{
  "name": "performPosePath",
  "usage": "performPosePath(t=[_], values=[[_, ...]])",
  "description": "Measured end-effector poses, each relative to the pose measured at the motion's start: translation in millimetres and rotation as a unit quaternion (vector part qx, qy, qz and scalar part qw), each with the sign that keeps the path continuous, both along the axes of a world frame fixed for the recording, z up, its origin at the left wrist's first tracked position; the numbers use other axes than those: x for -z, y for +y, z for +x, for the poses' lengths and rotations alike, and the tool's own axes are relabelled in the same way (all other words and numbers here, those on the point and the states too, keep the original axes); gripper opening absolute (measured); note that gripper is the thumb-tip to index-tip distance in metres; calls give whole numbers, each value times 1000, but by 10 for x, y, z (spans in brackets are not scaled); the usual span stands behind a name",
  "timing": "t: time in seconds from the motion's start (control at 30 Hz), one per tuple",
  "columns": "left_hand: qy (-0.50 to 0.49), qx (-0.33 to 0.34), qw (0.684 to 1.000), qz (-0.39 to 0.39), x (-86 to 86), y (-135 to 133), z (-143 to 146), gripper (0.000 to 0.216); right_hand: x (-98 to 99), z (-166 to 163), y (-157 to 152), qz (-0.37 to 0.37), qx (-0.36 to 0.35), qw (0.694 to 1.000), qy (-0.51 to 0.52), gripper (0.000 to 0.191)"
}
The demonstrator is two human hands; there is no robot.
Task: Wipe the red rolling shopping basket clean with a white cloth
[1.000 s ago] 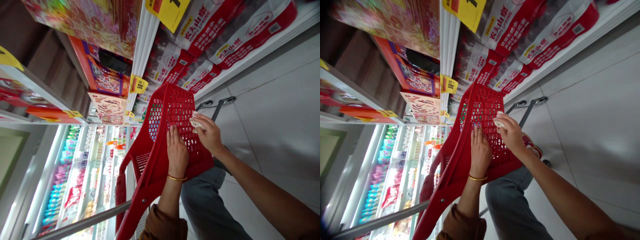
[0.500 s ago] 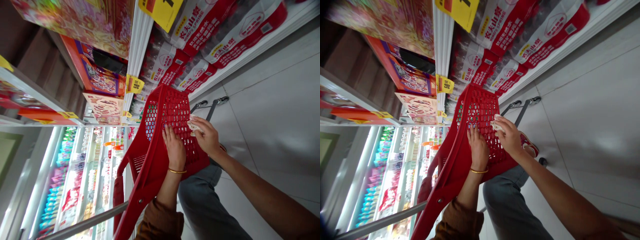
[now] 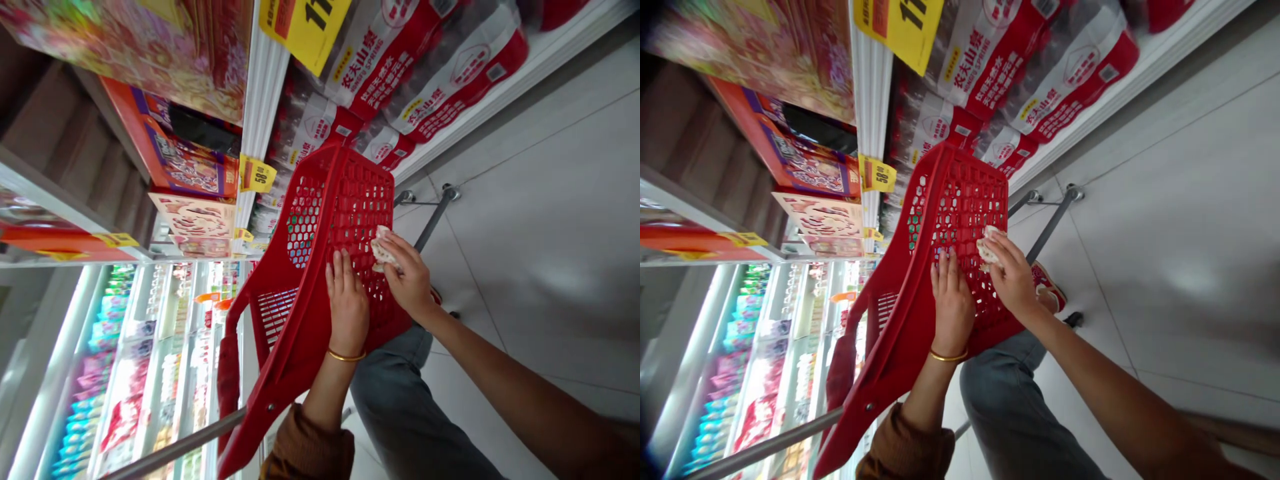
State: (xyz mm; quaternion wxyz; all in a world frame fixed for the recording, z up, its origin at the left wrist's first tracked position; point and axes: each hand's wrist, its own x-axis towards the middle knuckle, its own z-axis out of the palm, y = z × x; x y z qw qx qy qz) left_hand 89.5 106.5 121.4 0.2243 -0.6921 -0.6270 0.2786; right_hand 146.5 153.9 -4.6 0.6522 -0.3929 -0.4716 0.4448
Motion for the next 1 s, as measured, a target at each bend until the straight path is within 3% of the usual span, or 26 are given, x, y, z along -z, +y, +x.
performPosePath(t=[0.13,0.3,0.47,0.83,1.0], values=[[0,12,1000,1,-26,-40,72,42,-93,63,28,5,6,1000,-3,51],[-10,-24,996,84,-9,-185,150,43,-283,156,149,42,13,999,-1,53],[-37,17,996,79,26,-242,138,43,-381,104,171,90,-20,996,-12,58],[-69,49,996,38,-32,-182,102,43,-220,99,-91,117,-44,992,8,55],[-65,56,996,32,-29,-192,81,44,-50,95,-295,149,-60,987,-13,56]])
